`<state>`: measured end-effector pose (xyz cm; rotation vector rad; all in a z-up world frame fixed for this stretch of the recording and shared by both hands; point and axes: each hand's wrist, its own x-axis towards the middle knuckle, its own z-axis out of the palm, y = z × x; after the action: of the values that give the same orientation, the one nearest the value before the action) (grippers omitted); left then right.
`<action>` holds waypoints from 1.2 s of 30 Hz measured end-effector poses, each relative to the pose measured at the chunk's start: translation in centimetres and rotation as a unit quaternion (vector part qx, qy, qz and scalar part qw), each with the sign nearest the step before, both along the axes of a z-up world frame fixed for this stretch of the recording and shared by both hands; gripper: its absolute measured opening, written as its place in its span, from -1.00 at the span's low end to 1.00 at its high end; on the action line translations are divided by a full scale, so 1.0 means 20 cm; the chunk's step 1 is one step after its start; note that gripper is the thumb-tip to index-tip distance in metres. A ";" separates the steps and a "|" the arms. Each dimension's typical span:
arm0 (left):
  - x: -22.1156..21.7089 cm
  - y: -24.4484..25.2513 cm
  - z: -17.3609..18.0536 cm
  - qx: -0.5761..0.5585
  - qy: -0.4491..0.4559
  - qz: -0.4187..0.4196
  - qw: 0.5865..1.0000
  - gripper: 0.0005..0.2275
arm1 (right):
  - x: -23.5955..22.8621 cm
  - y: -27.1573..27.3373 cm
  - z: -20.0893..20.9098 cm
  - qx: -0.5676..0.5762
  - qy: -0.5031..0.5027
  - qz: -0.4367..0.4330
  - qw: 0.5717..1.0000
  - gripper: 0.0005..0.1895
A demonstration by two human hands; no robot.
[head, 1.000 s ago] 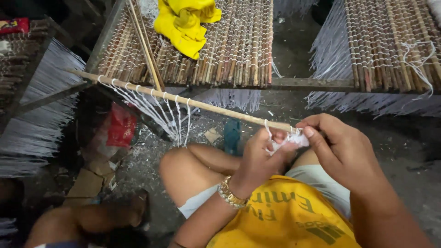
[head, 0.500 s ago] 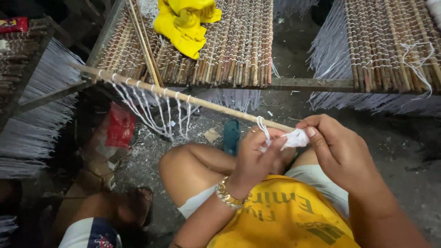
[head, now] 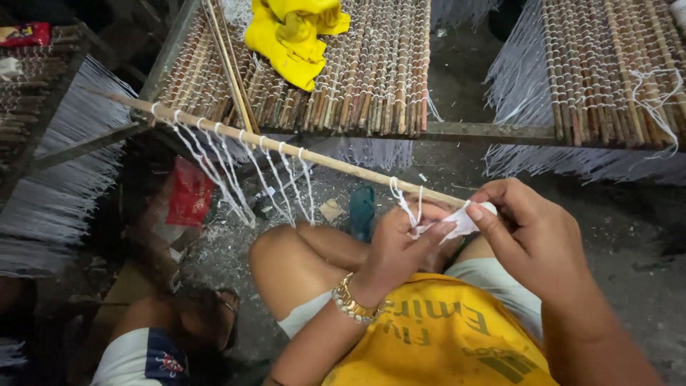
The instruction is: A person is wrapping and looping white thread around a wooden stick as part of a weaving process.
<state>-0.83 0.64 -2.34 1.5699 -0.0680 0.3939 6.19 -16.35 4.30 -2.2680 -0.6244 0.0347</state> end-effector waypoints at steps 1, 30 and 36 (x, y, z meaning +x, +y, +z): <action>0.00 0.01 0.01 0.000 0.000 0.000 1.000 -0.86 | 0.00 0.01 0.01 0.000 0.000 0.000 1.000 -0.87; -0.02 0.17 -0.05 -0.166 0.081 0.043 0.982 -0.84 | 0.02 -0.02 0.05 -0.005 -0.042 0.017 0.999 -0.66; -0.04 0.29 -0.10 -0.114 -0.036 0.083 0.989 -0.92 | 0.01 -0.03 0.06 -0.005 -0.022 0.001 1.000 -0.68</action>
<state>-1.60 6.40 -4.31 1.3400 0.0515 0.5702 6.45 -16.87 5.43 -2.2833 -0.6504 -0.0118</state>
